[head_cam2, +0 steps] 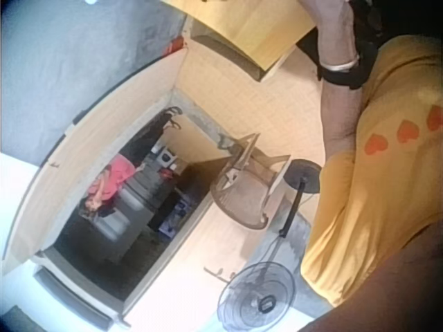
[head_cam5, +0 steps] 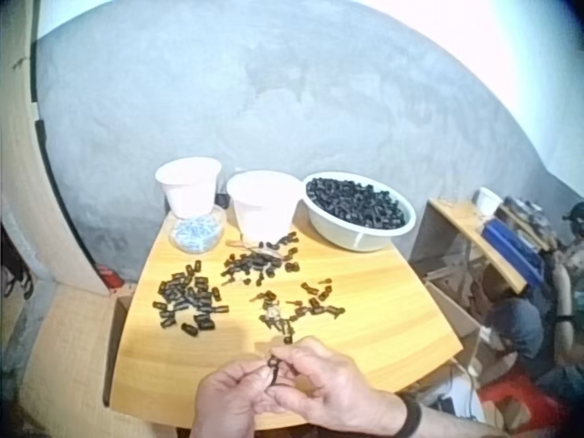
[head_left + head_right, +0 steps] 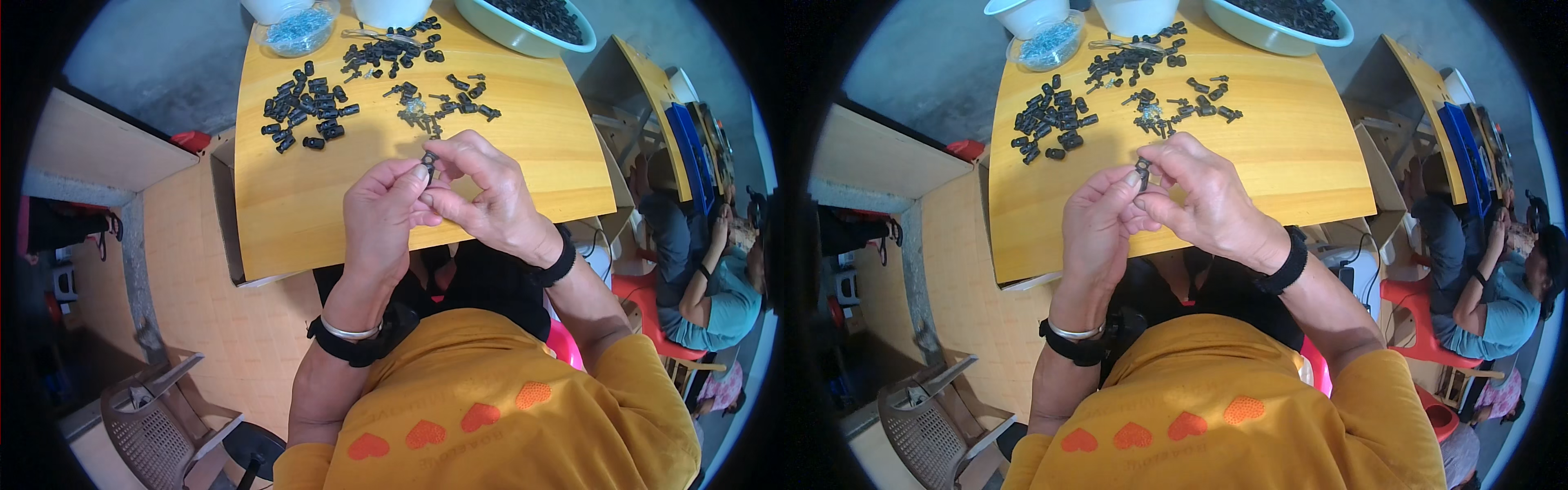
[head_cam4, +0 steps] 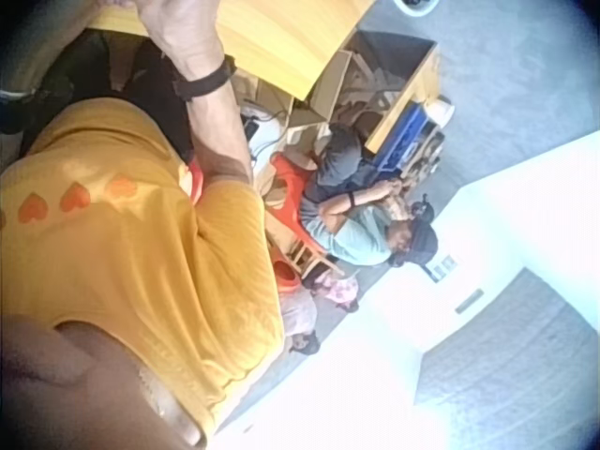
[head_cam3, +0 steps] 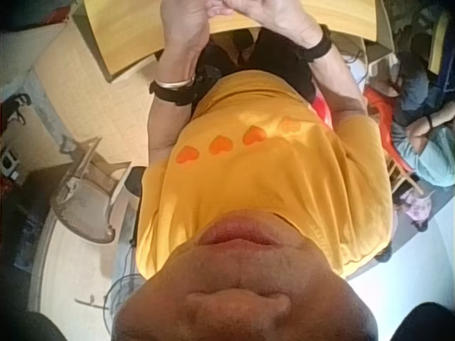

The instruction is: Assembling small black and metallic plastic/rubber components by hand.

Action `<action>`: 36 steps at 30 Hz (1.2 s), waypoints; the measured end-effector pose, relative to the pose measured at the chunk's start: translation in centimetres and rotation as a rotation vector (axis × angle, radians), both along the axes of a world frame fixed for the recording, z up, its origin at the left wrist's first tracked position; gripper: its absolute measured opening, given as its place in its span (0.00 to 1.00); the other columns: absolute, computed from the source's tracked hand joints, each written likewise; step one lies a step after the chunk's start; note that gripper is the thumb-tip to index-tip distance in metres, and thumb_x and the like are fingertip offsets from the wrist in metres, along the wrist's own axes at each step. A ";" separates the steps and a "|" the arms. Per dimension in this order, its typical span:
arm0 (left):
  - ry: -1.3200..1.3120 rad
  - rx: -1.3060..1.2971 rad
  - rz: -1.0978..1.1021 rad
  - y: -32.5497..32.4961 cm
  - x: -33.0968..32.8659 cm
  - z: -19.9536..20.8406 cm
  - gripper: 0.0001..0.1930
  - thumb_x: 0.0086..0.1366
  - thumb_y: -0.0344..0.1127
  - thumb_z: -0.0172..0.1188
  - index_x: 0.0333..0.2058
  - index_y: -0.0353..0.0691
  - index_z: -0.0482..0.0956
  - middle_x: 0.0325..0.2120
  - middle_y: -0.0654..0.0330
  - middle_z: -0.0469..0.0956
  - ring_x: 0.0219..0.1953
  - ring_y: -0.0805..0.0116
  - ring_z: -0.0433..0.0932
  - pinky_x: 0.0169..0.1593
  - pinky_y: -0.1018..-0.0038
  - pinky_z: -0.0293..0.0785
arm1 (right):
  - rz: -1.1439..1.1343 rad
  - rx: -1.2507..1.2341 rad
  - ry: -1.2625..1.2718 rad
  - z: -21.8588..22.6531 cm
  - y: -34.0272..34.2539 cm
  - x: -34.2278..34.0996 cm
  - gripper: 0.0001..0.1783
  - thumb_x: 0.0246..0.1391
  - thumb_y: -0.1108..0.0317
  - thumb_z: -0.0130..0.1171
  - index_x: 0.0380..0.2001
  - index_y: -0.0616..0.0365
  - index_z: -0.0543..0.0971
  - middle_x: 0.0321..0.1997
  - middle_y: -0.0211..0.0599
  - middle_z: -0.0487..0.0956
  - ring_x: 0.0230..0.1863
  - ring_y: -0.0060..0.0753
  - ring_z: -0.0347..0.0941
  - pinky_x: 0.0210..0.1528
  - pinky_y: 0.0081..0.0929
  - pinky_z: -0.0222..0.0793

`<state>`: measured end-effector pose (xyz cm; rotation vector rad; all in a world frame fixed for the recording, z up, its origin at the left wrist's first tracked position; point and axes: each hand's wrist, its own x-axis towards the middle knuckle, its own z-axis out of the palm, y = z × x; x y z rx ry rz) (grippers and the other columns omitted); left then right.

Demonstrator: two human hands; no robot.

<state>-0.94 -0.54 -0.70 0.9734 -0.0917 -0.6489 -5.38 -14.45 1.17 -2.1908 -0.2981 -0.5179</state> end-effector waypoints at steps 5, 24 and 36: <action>0.041 0.029 0.037 -0.2 -0.2 0.2 0.07 0.61 0.30 0.51 0.33 0.32 0.74 0.26 0.57 0.77 0.23 0.78 0.75 0.25 0.86 0.73 | -0.060 -0.046 -0.004 -0.3 0.4 -0.1 0.19 0.41 0.72 0.61 0.39 0.65 0.71 0.28 0.42 0.69 0.26 0.37 0.71 0.28 0.28 0.68; 0.001 0.021 -0.010 -0.2 -0.1 -0.2 0.09 0.62 0.30 0.49 0.37 0.30 0.72 0.25 0.51 0.77 0.23 0.69 0.79 0.26 0.81 0.76 | -0.026 -0.004 0.088 0.9 -0.6 0.6 0.03 0.50 0.75 0.53 0.29 0.62 0.75 0.22 0.41 0.72 0.24 0.38 0.71 0.26 0.26 0.66; 0.013 0.062 -0.017 -0.4 -0.3 -0.2 0.09 0.63 0.30 0.49 0.36 0.30 0.73 0.23 0.53 0.77 0.21 0.71 0.78 0.25 0.81 0.76 | -0.113 -0.110 -0.037 -0.4 -0.2 0.6 0.04 0.48 0.76 0.52 0.29 0.62 0.74 0.22 0.42 0.72 0.22 0.41 0.72 0.23 0.28 0.68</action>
